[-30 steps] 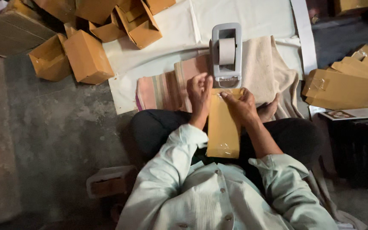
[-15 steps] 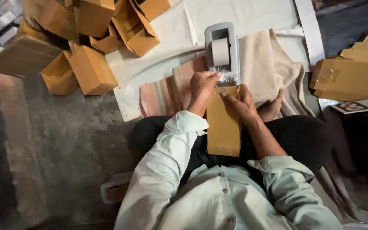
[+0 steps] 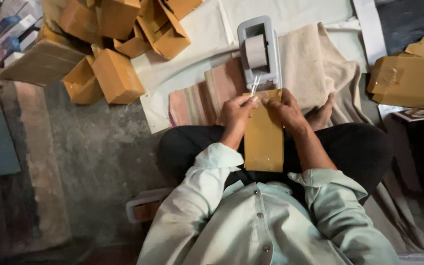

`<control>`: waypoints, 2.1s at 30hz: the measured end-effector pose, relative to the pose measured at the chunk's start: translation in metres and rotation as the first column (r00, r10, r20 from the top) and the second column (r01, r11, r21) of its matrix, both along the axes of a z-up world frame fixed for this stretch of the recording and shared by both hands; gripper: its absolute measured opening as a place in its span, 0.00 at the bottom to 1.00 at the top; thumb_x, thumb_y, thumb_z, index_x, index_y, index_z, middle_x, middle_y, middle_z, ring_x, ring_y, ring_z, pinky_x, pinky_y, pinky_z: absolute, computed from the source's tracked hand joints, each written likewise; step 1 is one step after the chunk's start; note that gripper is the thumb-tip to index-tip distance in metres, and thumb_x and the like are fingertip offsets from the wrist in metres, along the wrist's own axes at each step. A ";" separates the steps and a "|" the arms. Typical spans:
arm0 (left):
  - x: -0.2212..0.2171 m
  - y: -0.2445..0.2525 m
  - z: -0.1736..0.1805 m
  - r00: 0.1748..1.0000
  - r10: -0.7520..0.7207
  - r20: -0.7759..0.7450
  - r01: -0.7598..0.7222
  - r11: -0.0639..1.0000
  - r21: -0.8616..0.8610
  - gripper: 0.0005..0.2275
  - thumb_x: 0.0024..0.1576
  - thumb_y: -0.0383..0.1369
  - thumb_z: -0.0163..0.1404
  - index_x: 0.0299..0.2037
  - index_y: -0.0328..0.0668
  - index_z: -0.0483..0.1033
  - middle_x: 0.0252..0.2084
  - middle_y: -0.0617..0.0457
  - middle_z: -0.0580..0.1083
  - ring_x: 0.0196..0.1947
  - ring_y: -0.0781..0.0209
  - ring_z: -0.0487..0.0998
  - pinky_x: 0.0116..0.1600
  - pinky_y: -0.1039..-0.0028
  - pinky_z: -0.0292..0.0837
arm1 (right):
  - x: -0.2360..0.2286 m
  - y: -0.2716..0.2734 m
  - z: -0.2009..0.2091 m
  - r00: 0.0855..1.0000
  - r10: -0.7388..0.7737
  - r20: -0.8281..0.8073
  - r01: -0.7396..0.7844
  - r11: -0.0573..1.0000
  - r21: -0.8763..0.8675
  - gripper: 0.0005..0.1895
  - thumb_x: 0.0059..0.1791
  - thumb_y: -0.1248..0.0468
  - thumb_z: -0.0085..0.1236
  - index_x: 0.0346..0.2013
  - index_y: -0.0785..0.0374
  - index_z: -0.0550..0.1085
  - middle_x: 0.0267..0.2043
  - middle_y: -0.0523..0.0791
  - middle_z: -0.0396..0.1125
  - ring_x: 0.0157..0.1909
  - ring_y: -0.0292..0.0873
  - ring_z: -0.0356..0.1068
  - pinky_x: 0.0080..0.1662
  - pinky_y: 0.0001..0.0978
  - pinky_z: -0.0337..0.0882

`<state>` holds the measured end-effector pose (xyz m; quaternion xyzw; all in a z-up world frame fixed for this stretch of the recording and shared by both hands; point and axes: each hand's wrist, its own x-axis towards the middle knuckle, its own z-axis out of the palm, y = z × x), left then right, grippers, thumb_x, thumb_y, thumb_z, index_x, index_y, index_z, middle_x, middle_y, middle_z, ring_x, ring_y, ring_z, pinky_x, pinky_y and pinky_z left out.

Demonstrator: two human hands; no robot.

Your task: The person sits on the floor and repeatedly folds the flaps of small cardboard boxes, then uses a tape dispenser to apply clear packing tape across the seams. Each sealed box is placed into a growing stack to the right.

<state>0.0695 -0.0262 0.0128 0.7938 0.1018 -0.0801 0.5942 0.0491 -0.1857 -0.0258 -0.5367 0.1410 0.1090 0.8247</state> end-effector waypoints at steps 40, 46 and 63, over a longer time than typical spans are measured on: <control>0.013 -0.006 0.022 0.992 0.030 0.122 -0.070 0.939 0.338 0.15 0.51 0.43 0.64 0.35 0.38 0.79 0.31 0.50 0.81 0.32 0.57 0.82 0.39 0.70 0.74 | -0.004 -0.008 0.032 1.000 0.018 0.000 -0.018 0.993 -0.113 0.15 0.50 0.64 0.55 0.49 0.65 0.67 0.41 0.44 0.68 0.41 0.37 0.67 0.41 0.29 0.69; 0.013 -0.005 -0.011 0.997 0.071 0.043 -0.076 0.989 0.124 0.14 0.48 0.42 0.64 0.34 0.39 0.81 0.30 0.50 0.82 0.30 0.56 0.83 0.38 0.69 0.77 | -0.003 -0.007 0.002 0.999 -0.031 -0.011 0.030 0.999 -0.044 0.15 0.50 0.64 0.56 0.49 0.64 0.67 0.40 0.44 0.67 0.39 0.37 0.66 0.38 0.29 0.68; 0.006 0.015 -0.027 0.991 -0.081 0.110 0.072 0.993 0.090 0.22 0.52 0.41 0.64 0.50 0.38 0.72 0.41 0.48 0.79 0.39 0.61 0.81 0.44 0.70 0.77 | -0.003 0.006 0.034 0.995 -0.086 0.050 0.086 0.996 0.011 0.22 0.49 0.59 0.65 0.49 0.72 0.70 0.41 0.49 0.73 0.39 0.39 0.74 0.41 0.30 0.76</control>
